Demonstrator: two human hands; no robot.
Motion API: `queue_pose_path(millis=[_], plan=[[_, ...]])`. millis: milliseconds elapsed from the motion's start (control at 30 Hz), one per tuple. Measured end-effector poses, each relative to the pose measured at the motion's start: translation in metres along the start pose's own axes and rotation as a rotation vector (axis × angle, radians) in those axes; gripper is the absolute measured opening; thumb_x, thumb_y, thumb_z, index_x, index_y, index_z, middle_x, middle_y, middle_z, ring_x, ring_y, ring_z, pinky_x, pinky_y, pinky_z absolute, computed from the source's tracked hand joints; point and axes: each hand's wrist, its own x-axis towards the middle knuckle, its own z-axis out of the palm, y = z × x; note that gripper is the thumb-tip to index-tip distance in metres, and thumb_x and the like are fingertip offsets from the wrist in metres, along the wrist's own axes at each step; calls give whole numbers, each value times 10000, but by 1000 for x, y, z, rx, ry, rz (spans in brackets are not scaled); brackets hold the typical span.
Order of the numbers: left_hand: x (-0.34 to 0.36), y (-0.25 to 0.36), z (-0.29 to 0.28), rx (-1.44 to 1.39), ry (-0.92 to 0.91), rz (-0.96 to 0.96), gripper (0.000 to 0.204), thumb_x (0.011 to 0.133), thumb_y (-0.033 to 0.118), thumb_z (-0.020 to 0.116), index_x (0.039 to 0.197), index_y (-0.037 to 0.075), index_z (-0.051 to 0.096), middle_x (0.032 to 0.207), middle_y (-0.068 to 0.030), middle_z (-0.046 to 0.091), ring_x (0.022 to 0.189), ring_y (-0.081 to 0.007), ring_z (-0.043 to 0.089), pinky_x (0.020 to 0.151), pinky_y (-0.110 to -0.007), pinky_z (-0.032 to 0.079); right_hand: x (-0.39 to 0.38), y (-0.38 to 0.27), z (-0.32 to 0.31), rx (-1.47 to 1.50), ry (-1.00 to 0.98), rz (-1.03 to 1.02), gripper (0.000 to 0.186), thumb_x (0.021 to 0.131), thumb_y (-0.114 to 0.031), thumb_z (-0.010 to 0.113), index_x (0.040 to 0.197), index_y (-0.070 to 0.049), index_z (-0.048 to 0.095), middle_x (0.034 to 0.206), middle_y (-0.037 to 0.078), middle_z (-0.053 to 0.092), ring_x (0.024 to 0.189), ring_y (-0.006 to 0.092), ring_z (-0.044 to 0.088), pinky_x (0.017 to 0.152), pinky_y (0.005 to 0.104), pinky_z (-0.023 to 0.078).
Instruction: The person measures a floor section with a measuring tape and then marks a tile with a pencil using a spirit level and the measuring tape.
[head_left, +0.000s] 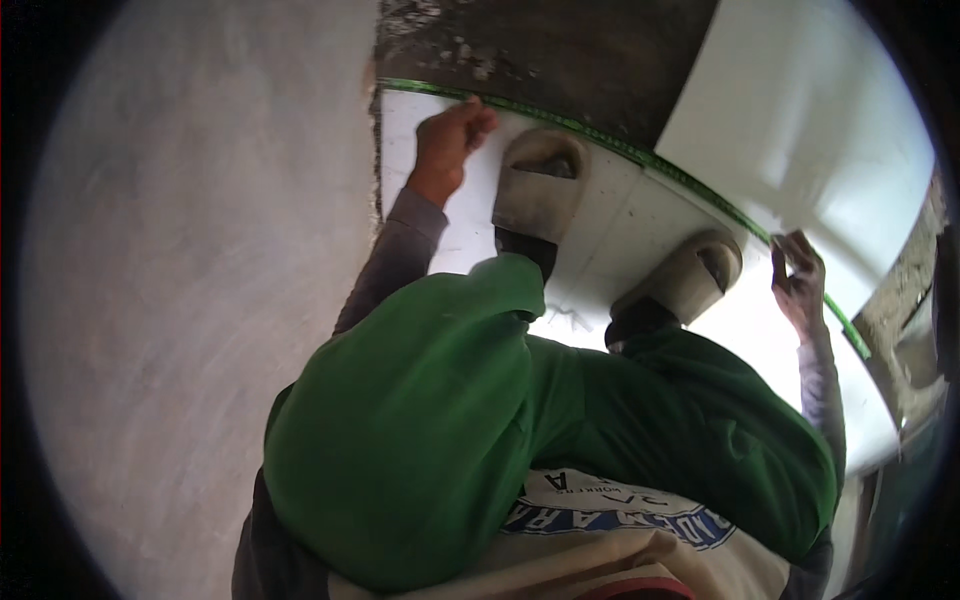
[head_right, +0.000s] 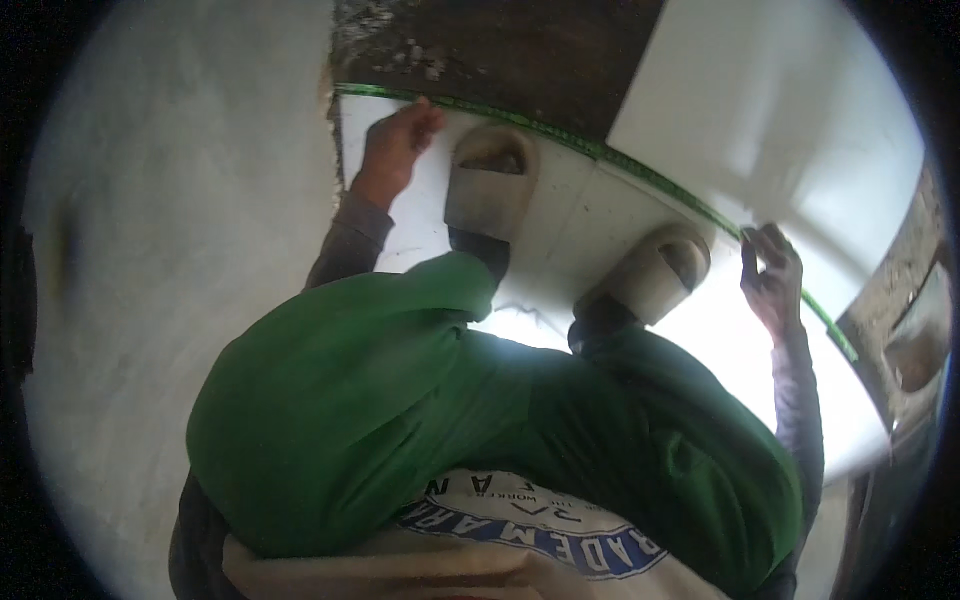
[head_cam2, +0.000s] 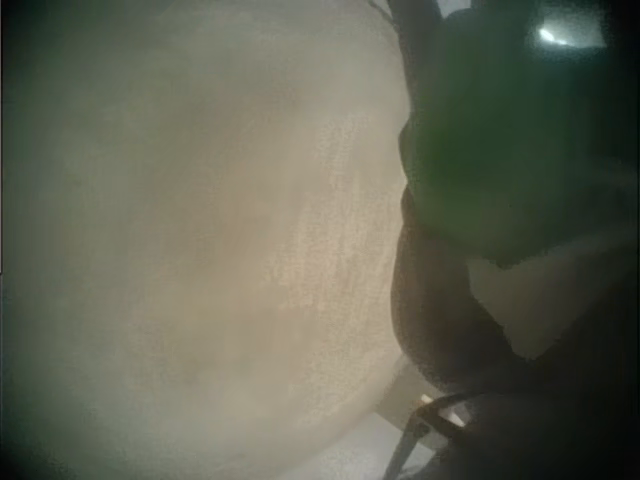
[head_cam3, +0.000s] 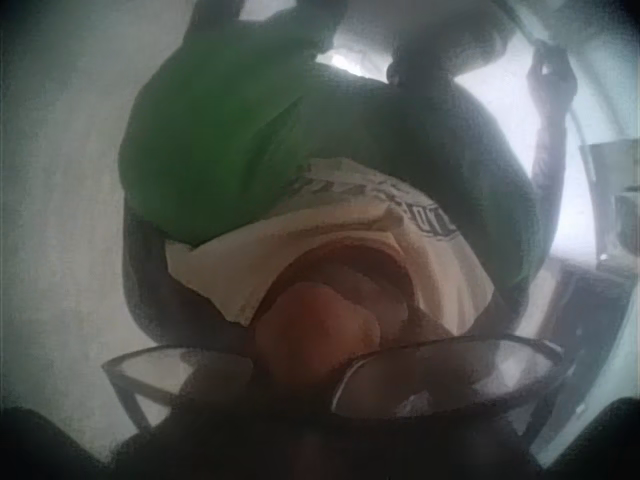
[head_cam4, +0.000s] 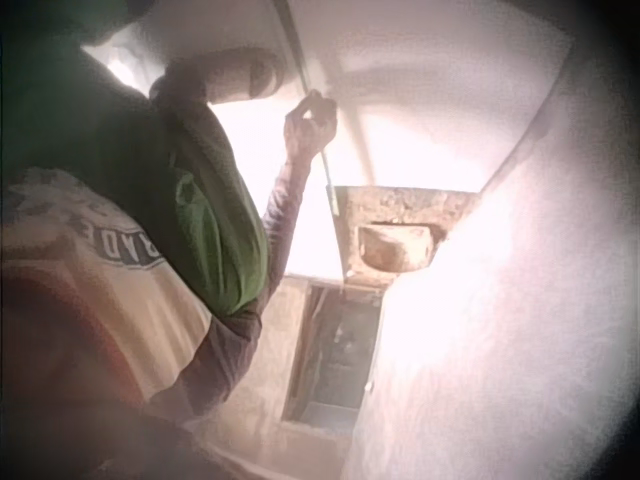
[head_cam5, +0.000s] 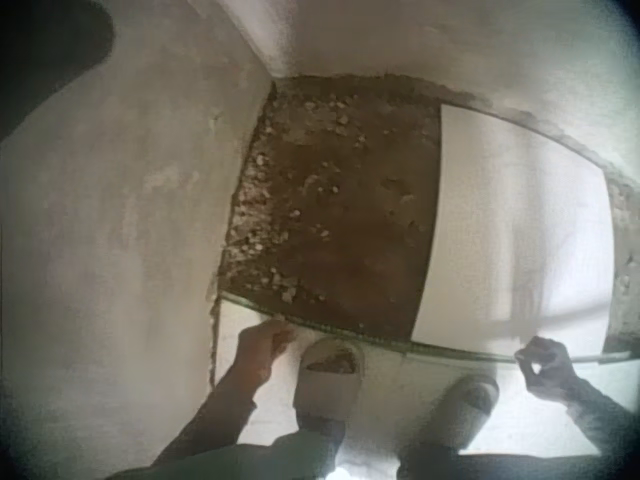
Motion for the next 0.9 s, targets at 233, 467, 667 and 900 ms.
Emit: queue_pose_path(millis=[233,467,667,900], plan=[[22,13,-43,248,-55,-51,257,950,281,776,1073,59,735,981,-26,736,903,-141,723,706,-218,473,12,2,4,-91,-46,-38,102,940,-33,664,1009,-41,739,928,110,689,806,307,671,711,414,546],[27,27,-36,337,-35,-103,298,942,223,772,1174,41,738,993,-25,740,910,-148,733,698,-204,485,3,-5,2,-101,-111,56,116,968,-91,649,1027,-75,748,899,73,655,757,274,647,692,414,542],[24,31,-36,340,-30,-108,247,933,216,787,1094,32,748,914,-19,740,845,-136,740,649,-189,490,4,-3,4,-167,-121,17,93,977,-115,651,1011,-83,731,891,64,640,788,268,645,709,424,535],[25,33,-32,341,-59,-107,240,927,238,808,1048,37,757,902,-10,745,822,-131,742,637,-190,503,2,-2,3,-171,-123,36,91,992,-135,645,1015,-93,723,895,53,635,821,262,650,735,421,550]])
